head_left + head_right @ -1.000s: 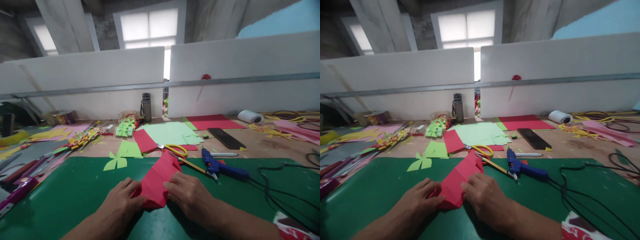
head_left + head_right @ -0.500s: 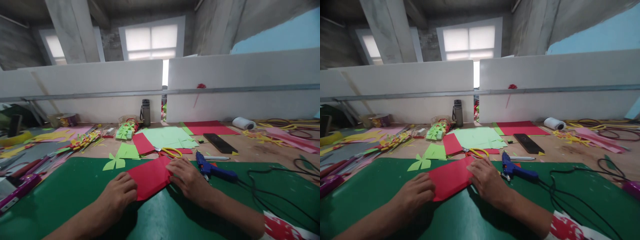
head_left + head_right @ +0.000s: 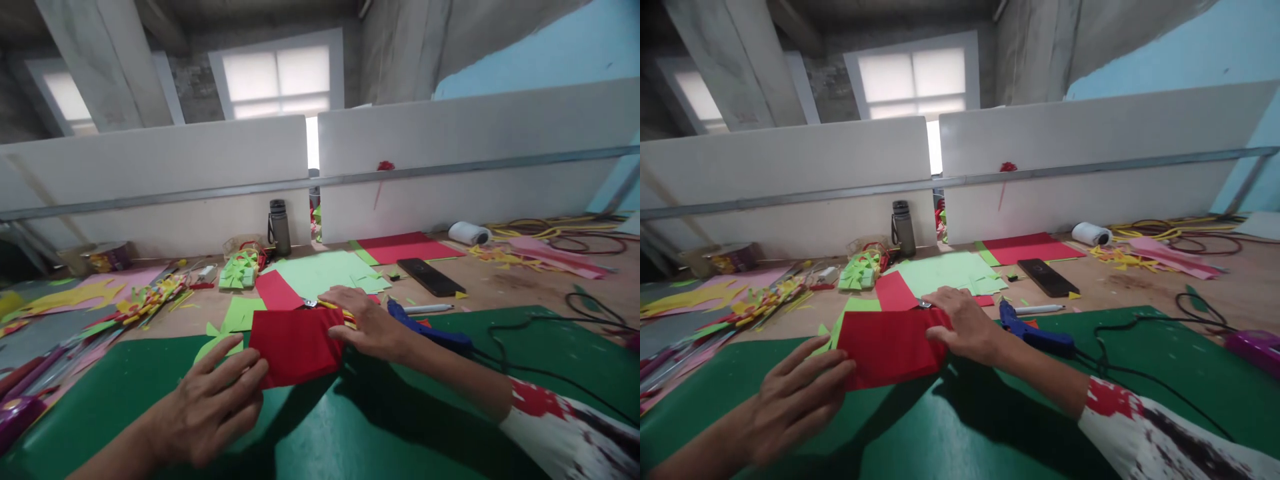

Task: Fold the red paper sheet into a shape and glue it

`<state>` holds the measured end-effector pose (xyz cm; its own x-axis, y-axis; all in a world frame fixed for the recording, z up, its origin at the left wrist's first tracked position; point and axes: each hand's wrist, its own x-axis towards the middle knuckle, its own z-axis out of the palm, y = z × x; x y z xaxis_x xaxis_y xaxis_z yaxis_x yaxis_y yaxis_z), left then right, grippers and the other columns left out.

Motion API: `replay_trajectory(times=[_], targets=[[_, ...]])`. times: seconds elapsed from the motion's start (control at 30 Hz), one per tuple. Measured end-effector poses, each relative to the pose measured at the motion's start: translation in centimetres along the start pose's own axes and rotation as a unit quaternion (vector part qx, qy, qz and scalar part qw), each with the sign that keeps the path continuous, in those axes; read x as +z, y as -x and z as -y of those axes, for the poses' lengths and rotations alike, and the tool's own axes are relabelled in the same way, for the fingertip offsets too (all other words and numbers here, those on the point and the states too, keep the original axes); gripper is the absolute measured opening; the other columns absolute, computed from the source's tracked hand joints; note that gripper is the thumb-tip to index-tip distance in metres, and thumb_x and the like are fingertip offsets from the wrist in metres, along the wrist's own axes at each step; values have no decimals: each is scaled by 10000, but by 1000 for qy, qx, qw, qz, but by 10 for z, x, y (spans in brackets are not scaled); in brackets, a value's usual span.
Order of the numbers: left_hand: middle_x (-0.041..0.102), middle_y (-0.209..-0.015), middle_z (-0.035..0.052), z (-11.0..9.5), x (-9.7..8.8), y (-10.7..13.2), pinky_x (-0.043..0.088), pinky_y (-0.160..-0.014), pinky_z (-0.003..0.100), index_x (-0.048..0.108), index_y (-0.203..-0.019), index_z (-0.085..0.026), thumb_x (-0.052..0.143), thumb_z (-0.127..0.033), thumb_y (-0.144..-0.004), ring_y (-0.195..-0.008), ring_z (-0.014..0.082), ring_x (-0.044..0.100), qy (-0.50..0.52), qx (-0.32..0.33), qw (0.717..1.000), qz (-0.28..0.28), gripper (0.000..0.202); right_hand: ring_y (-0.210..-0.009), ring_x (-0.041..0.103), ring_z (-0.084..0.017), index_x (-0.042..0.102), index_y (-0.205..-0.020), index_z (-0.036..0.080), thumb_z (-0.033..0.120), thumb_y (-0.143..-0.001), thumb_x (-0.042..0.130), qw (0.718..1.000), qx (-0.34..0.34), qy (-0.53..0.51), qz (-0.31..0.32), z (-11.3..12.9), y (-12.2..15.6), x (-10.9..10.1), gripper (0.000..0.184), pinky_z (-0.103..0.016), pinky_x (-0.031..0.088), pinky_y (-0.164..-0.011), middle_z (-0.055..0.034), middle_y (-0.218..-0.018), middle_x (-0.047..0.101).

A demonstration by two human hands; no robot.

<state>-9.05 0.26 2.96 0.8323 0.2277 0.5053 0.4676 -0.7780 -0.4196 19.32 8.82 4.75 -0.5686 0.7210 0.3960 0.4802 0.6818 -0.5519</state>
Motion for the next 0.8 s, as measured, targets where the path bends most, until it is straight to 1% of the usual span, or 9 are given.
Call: replay_trajectory(times=[0.07, 0.17, 0.27, 0.3, 0.37, 0.43, 0.5, 0.67, 0.8], targets=[[671, -1096, 65, 8, 1, -3, 362, -1018, 515, 535, -865, -223, 394, -43, -888, -1135, 214, 522, 8, -29, 999, -44, 230, -1095, 518, -255, 605, -1153, 164, 185, -706, 659, 999, 15, -34, 8, -3, -4, 1, 451, -460, 341, -963, -112, -1169, 621], [636, -1150, 17, 24, 7, -10, 380, -1003, 510, 524, -867, -258, 456, -25, -860, -1150, 199, 505, 7, -73, 990, -122, 243, -815, 599, -180, 680, -888, 168, 190, -726, 602, 994, 51, -91, 16, -6, -7, 7, 181, -320, 450, -751, -29, -865, 690], [575, -1202, 42, 38, 19, -22, 410, -968, 471, 537, -968, -269, 541, -115, -848, -1149, 231, 501, 58, -249, 943, -212, 195, -540, 495, -108, 596, -637, 155, 210, -749, 531, 983, 110, -147, -18, -5, -6, 14, 141, -233, 381, -527, 33, -560, 561], [556, -1214, 74, 40, 23, -27, 438, -932, 453, 515, -1066, -255, 546, -195, -865, -1126, 239, 518, 130, -350, 898, -232, 213, -510, 455, -97, 568, -618, 156, 223, -750, 522, 978, 128, -162, -36, -4, -5, 16, 156, -226, 350, -498, 41, -536, 522], [579, -1149, 102, 37, 33, -36, 505, -789, 384, 467, -1170, -215, 530, -375, -881, -993, 229, 589, 345, -522, 749, -218, 336, -502, 410, -87, 542, -625, 159, 256, -750, 515, 967, 154, -189, -69, -1, -2, 19, 161, -227, 319, -485, 46, -541, 487], [619, -1038, 105, 27, 45, -44, 504, -632, 294, 511, -1118, -168, 553, -503, -838, -837, 199, 622, 533, -597, 580, -151, 439, -511, 391, -88, 531, -630, 161, 290, -743, 525, 958, 171, -214, -88, 3, 0, 20, 172, -233, 313, -491, 46, -549, 467], [641, -943, 92, 13, 56, -49, 436, -532, 209, 576, -1016, -138, 601, -505, -814, -723, 149, 614, 637, -601, 477, -82, 420, -527, 393, -93, 525, -627, 163, 309, -734, 544, 950, 182, -235, -95, 7, 3, 22, 182, -238, 321, -505, 46, -554, 458], [685, -917, 89, -9, 71, -60, 444, -565, 218, 614, -963, -143, 661, -409, -810, -718, 153, 633, 714, -579, 380, -103, 310, -530, 412, -87, 516, -606, 168, 383, -695, 652, 928, 200, -302, -88, 8, 10, 27, 269, -228, 339, -506, 54, -559, 459], [685, -1022, 156, -6, 69, -67, 489, -804, 362, 626, -1047, -97, 658, -408, -807, -902, 266, 654, 784, -513, 323, -133, 394, -550, 551, -117, 562, -782, 165, 692, -675, 584, 891, 210, -402, -34, 0, 15, 32, 539, -249, 442, -511, 3, -650, 575]])
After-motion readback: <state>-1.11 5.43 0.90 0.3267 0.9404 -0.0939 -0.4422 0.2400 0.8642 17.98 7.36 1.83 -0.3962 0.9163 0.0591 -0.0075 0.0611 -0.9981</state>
